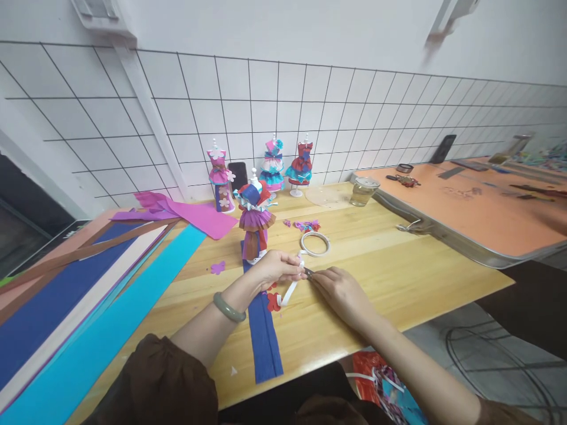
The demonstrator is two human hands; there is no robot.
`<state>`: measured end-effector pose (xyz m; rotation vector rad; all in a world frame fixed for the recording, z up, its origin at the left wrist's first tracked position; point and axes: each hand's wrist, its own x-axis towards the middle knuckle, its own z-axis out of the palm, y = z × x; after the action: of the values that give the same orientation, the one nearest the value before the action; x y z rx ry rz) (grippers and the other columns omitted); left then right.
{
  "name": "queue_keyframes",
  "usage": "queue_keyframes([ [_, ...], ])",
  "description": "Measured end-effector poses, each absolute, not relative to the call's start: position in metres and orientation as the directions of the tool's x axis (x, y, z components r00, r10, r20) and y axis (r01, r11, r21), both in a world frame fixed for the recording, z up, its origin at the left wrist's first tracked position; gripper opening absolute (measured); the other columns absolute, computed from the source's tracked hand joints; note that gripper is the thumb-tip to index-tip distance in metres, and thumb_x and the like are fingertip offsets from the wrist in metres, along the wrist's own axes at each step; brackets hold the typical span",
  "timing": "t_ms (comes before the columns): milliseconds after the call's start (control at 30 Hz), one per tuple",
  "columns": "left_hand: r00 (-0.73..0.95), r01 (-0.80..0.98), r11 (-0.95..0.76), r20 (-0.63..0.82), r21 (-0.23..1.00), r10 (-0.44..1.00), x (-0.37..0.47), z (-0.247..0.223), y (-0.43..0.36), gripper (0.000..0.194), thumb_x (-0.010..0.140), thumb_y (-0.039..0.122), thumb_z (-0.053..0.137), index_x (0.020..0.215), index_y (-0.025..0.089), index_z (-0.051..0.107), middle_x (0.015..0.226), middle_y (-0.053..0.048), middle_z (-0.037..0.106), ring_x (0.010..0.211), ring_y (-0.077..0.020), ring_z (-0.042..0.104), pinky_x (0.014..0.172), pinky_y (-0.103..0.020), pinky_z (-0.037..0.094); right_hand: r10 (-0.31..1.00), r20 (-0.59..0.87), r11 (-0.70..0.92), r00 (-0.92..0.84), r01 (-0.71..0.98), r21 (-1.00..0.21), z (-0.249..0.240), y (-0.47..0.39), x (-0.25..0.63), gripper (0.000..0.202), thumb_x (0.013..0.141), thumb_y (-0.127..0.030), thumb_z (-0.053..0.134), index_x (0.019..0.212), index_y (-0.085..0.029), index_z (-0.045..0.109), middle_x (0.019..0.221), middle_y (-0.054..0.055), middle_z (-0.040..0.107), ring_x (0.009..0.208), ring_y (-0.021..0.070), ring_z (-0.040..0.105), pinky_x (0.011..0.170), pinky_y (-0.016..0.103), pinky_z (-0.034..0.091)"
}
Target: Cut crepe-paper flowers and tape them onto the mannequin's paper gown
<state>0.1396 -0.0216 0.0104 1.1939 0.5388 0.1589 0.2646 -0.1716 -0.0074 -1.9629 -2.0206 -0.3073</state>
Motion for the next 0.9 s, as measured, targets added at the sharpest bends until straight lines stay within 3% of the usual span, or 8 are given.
queue_keyframes([
  [100, 0.854, 0.157, 0.402, -0.328, 0.902, 0.403, 0.139, 0.010, -0.022, 0.027, 0.053, 0.012, 0.076, 0.074, 0.008, 0.060, 0.068, -0.006, 0.064, 0.066, -0.0160, 0.065, 0.068, -0.025, 0.051, 0.951, 0.309, 0.015, -0.016, 1.000, 0.008, -0.004, -0.187, 0.267, 0.023, 0.085, -0.015, 0.043, 0.099, -0.014, 0.060, 0.083, 0.011, 0.066, 0.077, 0.0213, 0.057, 0.069, 0.033, 0.042],
  [167, 0.853, 0.151, 0.401, -0.324, 0.904, 0.409, 0.139, 0.009, -0.022, 0.028, 0.055, 0.011, 0.075, 0.078, 0.008, 0.059, 0.066, -0.005, 0.064, 0.064, -0.0156, 0.065, 0.065, -0.025, 0.051, 0.964, 0.263, -0.030, 0.037, 0.999, -0.030, -0.005, -0.197, 0.275, 0.028, 0.082, -0.012, 0.042, 0.105, -0.013, 0.057, 0.084, 0.012, 0.065, 0.079, 0.0226, 0.058, 0.071, 0.034, 0.043],
  [233, 0.856, 0.146, 0.389, -0.313, 0.909, 0.412, 0.139, 0.009, -0.022, 0.027, 0.057, 0.012, 0.074, 0.079, 0.008, 0.059, 0.065, -0.005, 0.064, 0.062, -0.0148, 0.064, 0.063, -0.024, 0.051, 0.963, 0.228, -0.111, 0.140, 0.985, -0.135, -0.009, -0.206, 0.284, 0.031, 0.082, -0.012, 0.039, 0.107, -0.014, 0.057, 0.085, 0.011, 0.066, 0.079, 0.0230, 0.060, 0.070, 0.035, 0.045],
  [333, 0.871, 0.127, 0.375, -0.285, 0.918, 0.401, 0.140, 0.007, -0.022, 0.027, 0.058, 0.014, 0.073, 0.079, 0.008, 0.058, 0.065, -0.005, 0.063, 0.061, -0.0143, 0.064, 0.063, -0.024, 0.051, 0.913, 0.235, -0.226, 0.335, 0.892, -0.391, -0.015, -0.215, 0.293, 0.030, 0.085, -0.020, 0.034, 0.103, -0.017, 0.058, 0.092, 0.010, 0.066, 0.083, 0.0222, 0.061, 0.072, 0.034, 0.047],
  [433, 0.876, 0.098, 0.361, -0.252, 0.928, 0.412, 0.141, 0.007, -0.023, 0.030, 0.059, 0.015, 0.073, 0.083, 0.009, 0.056, 0.066, -0.005, 0.063, 0.063, -0.0155, 0.064, 0.063, -0.026, 0.051, 0.867, 0.220, -0.231, 0.448, 0.750, -0.620, -0.015, -0.218, 0.291, 0.029, 0.087, -0.030, 0.033, 0.100, -0.019, 0.056, 0.095, 0.009, 0.066, 0.086, 0.0212, 0.061, 0.074, 0.032, 0.048],
  [533, 0.883, 0.069, 0.344, -0.218, 0.937, 0.415, 0.140, 0.009, -0.024, 0.034, 0.059, 0.017, 0.073, 0.086, 0.011, 0.053, 0.066, -0.004, 0.063, 0.063, -0.0164, 0.065, 0.062, -0.028, 0.052, 0.866, 0.157, -0.214, 0.474, 0.635, -0.742, -0.008, -0.216, 0.280, 0.031, 0.086, -0.039, 0.035, 0.097, -0.018, 0.056, 0.089, 0.008, 0.066, 0.078, 0.0206, 0.062, 0.066, 0.029, 0.049],
  [733, 0.915, 0.018, 0.313, -0.142, 0.950, 0.379, 0.138, 0.013, -0.026, 0.045, 0.058, 0.018, 0.074, 0.096, 0.013, 0.050, 0.068, -0.004, 0.063, 0.065, -0.0177, 0.065, 0.063, -0.030, 0.051, 0.882, 0.157, -0.127, 0.444, 0.544, -0.829, 0.006, -0.204, 0.265, 0.036, 0.084, -0.046, 0.040, 0.099, -0.017, 0.057, 0.088, 0.007, 0.065, 0.081, 0.0199, 0.060, 0.069, 0.028, 0.048],
  [900, 0.920, 0.028, 0.261, -0.128, 0.965, 0.371, 0.138, 0.008, -0.025, 0.034, 0.060, 0.024, 0.074, 0.086, 0.009, 0.057, 0.069, -0.007, 0.064, 0.067, -0.0173, 0.065, 0.064, -0.028, 0.050, 0.904, 0.169, -0.047, 0.394, 0.482, -0.875, 0.006, -0.192, 0.262, 0.035, 0.079, -0.044, 0.050, 0.102, -0.018, 0.054, 0.103, 0.011, 0.062, 0.096, 0.0240, 0.056, 0.085, 0.038, 0.044],
])
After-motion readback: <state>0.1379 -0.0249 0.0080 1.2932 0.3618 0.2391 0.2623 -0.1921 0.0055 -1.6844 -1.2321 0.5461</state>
